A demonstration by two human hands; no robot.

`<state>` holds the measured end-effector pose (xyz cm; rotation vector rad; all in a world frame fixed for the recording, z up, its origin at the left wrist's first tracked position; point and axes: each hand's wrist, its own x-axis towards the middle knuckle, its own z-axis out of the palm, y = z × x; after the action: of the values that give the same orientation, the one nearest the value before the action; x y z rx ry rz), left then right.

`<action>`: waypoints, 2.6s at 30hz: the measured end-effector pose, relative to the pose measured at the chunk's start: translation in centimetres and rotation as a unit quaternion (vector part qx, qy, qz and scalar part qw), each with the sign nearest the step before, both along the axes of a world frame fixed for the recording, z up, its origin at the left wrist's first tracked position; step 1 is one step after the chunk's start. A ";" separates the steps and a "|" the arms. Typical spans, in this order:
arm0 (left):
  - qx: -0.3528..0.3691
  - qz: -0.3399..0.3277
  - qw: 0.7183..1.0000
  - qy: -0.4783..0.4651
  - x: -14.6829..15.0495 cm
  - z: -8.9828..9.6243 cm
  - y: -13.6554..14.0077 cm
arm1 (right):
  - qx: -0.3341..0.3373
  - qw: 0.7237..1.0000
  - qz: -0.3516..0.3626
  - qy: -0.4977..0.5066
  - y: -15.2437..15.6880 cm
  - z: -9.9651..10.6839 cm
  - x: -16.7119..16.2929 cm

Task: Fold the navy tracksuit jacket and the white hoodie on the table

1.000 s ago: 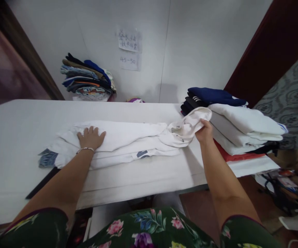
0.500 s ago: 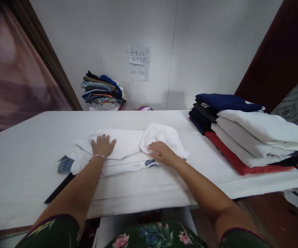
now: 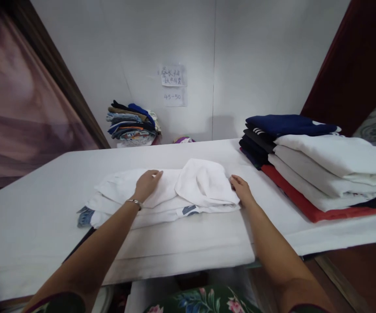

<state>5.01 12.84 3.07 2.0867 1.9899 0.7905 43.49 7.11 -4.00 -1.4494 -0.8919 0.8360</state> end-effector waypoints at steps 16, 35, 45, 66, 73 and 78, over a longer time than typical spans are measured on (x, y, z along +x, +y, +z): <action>-0.106 -0.133 0.892 -0.419 9.3 4.4 3.6 | 0.043 0.985 0.147 -0.084 -0.9 -1.0 0.7; 0.020 0.048 0.987 -0.150 1.0 3.1 2.9 | 0.028 0.987 0.069 -0.144 -0.4 -1.3 1.1; 0.174 -0.235 0.952 0.095 4.1 1.3 -0.7 | 0.038 0.990 0.079 -0.109 -0.7 -1.1 0.9; 0.065 -0.204 0.969 0.121 3.3 0.5 -1.3 | 0.210 0.947 0.013 -0.242 -1.6 -0.1 0.0; 0.005 -0.110 0.988 0.107 3.6 0.9 0.4 | 0.347 0.812 0.203 -0.423 -3.7 1.7 -3.8; 0.133 -0.094 0.985 0.059 5.1 5.3 1.4 | 0.319 0.799 0.227 -0.457 -3.7 1.5 -4.3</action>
<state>10.07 14.26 8.36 2.4807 1.7888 0.9616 39.24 3.41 -2.54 -0.9743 -2.0836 0.0321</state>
